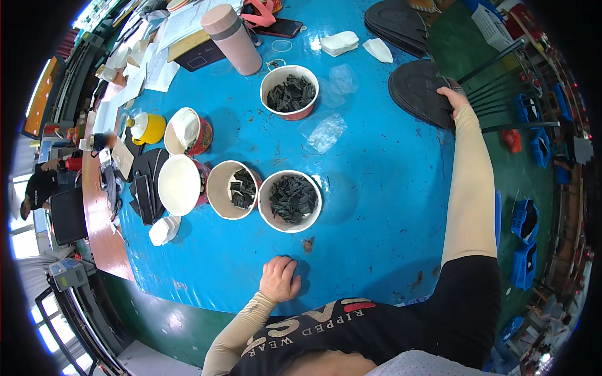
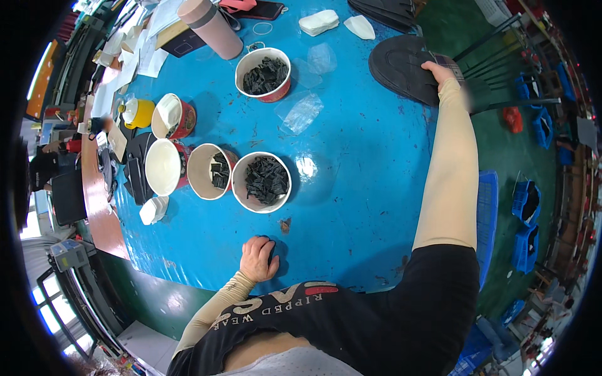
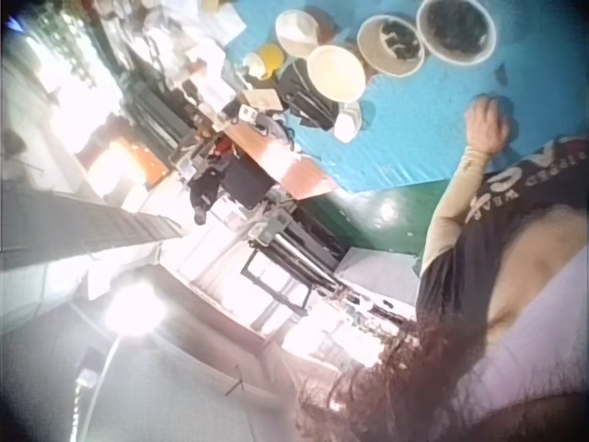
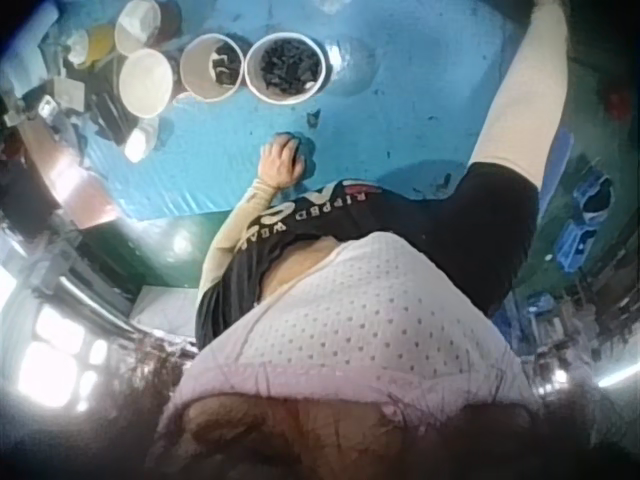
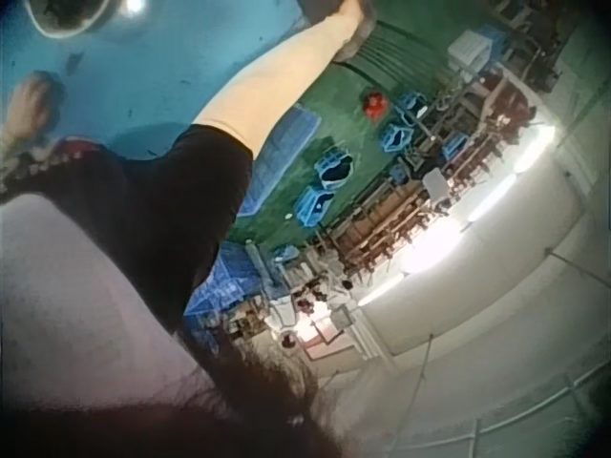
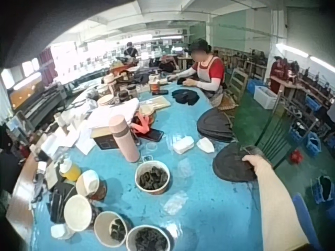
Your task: The person applies adhesive tape strips by hand onto shoe upper panels, then stacks the completed shoe components into a pile.
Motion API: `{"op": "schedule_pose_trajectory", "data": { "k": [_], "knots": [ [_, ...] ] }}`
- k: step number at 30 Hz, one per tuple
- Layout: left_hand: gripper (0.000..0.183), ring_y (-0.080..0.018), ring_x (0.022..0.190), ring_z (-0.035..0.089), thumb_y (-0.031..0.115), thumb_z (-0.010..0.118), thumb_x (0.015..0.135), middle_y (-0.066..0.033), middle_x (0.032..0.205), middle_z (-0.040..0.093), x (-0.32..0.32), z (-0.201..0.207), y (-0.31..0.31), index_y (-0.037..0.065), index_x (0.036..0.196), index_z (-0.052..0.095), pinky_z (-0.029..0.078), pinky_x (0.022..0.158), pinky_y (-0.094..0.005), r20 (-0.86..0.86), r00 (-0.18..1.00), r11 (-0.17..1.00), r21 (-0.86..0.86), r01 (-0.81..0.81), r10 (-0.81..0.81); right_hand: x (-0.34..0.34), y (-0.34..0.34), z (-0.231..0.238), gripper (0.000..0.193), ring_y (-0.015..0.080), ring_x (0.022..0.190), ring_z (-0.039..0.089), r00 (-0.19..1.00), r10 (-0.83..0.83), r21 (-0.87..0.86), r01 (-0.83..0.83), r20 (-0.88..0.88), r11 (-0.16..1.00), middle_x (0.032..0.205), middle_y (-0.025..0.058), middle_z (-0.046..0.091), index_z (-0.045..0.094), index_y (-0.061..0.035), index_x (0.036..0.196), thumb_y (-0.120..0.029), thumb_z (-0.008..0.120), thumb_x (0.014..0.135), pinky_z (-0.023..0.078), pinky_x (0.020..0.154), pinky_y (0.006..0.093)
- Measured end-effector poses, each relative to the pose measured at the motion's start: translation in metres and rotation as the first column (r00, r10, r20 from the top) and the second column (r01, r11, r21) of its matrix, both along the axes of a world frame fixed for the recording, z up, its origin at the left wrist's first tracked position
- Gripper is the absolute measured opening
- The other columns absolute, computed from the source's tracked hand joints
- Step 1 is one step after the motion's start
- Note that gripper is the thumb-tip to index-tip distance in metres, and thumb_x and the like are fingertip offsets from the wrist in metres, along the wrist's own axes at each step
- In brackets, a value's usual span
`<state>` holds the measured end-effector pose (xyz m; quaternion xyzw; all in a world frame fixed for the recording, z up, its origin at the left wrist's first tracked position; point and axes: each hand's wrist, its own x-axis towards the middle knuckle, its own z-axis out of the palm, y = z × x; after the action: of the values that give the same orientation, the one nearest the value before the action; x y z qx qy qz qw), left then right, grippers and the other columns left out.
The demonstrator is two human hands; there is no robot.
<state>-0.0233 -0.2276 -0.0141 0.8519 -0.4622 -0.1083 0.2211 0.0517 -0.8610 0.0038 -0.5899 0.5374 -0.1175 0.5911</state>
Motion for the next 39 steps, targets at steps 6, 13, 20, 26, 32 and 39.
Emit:
{"op": "schedule_pose_trajectory", "data": {
  "k": [6,13,20,26,32,39],
  "knots": [
    [0.048,-0.0335,0.101,0.046,0.020,0.065,0.065,-0.0128,0.108,0.049,0.000,-0.001,0.000,0.005,0.108,0.052,0.037,0.084,-0.0432,-0.015,1.000,1.000,0.014,0.005,-0.004,0.008,-0.017,0.006,0.064,0.0231,0.106,0.051,0.978,0.087,-0.028,-0.094,-0.187,0.995,0.114,0.0103,0.057,0.055,-0.0078,0.115,-0.026,0.077,0.058,0.035,0.089,0.0457],
    [0.049,-0.0329,0.101,0.046,0.021,0.066,0.064,-0.0122,0.109,0.048,0.001,0.000,-0.002,0.005,0.108,0.051,0.038,0.082,-0.0432,-0.009,1.000,1.000,0.003,0.015,-0.015,0.000,-0.031,-0.008,0.053,0.0234,0.090,0.060,0.980,0.180,0.113,-0.189,0.081,0.975,0.103,0.0106,0.062,0.055,-0.0012,0.114,-0.010,0.071,0.065,0.048,0.082,0.0321],
    [0.049,-0.0322,0.101,0.047,0.021,0.066,0.064,-0.0118,0.108,0.049,0.001,0.002,0.001,0.005,0.108,0.051,0.039,0.081,-0.0428,-0.009,1.000,1.000,0.003,0.007,-0.007,0.020,-0.032,0.019,0.089,0.0291,0.114,0.047,0.869,0.437,-0.300,-0.491,-0.232,0.817,0.130,0.0179,0.044,0.031,0.0057,0.135,-0.011,0.067,0.055,0.038,0.096,0.0327],
    [0.043,-0.0273,0.100,0.048,0.023,0.065,0.065,-0.0086,0.105,0.051,0.003,0.005,-0.004,0.008,0.104,0.055,0.039,0.081,-0.0392,0.009,1.000,1.000,0.020,-0.006,0.005,0.056,-0.041,0.027,0.093,0.0270,0.117,0.041,0.609,0.587,-0.049,-0.715,-0.534,0.697,0.133,0.0157,0.040,0.028,-0.0074,0.140,-0.016,0.060,0.053,0.040,0.086,0.0345],
    [0.043,-0.0263,0.099,0.048,0.024,0.065,0.063,-0.0075,0.104,0.052,0.003,0.005,-0.004,0.009,0.103,0.056,0.040,0.080,-0.0385,-0.018,1.000,0.999,0.040,-0.005,0.005,0.083,-0.005,0.075,0.094,0.0344,0.119,0.043,0.456,0.525,0.078,-0.697,-0.718,0.712,0.134,0.0232,0.038,0.031,0.0033,0.136,-0.007,0.063,0.048,0.040,0.093,0.0393],
    [0.045,-0.0279,0.098,0.049,0.024,0.065,0.062,-0.0086,0.103,0.051,0.005,0.007,-0.006,0.009,0.104,0.055,0.040,0.079,-0.0395,-0.023,1.000,1.000,0.020,0.005,-0.005,0.067,-0.046,0.050,0.065,0.0282,0.088,0.059,0.478,0.668,0.038,-0.797,-0.571,0.603,0.099,0.0173,0.061,0.053,0.0115,0.106,-0.010,0.070,0.048,0.047,0.078,0.0337]
  ]
}}
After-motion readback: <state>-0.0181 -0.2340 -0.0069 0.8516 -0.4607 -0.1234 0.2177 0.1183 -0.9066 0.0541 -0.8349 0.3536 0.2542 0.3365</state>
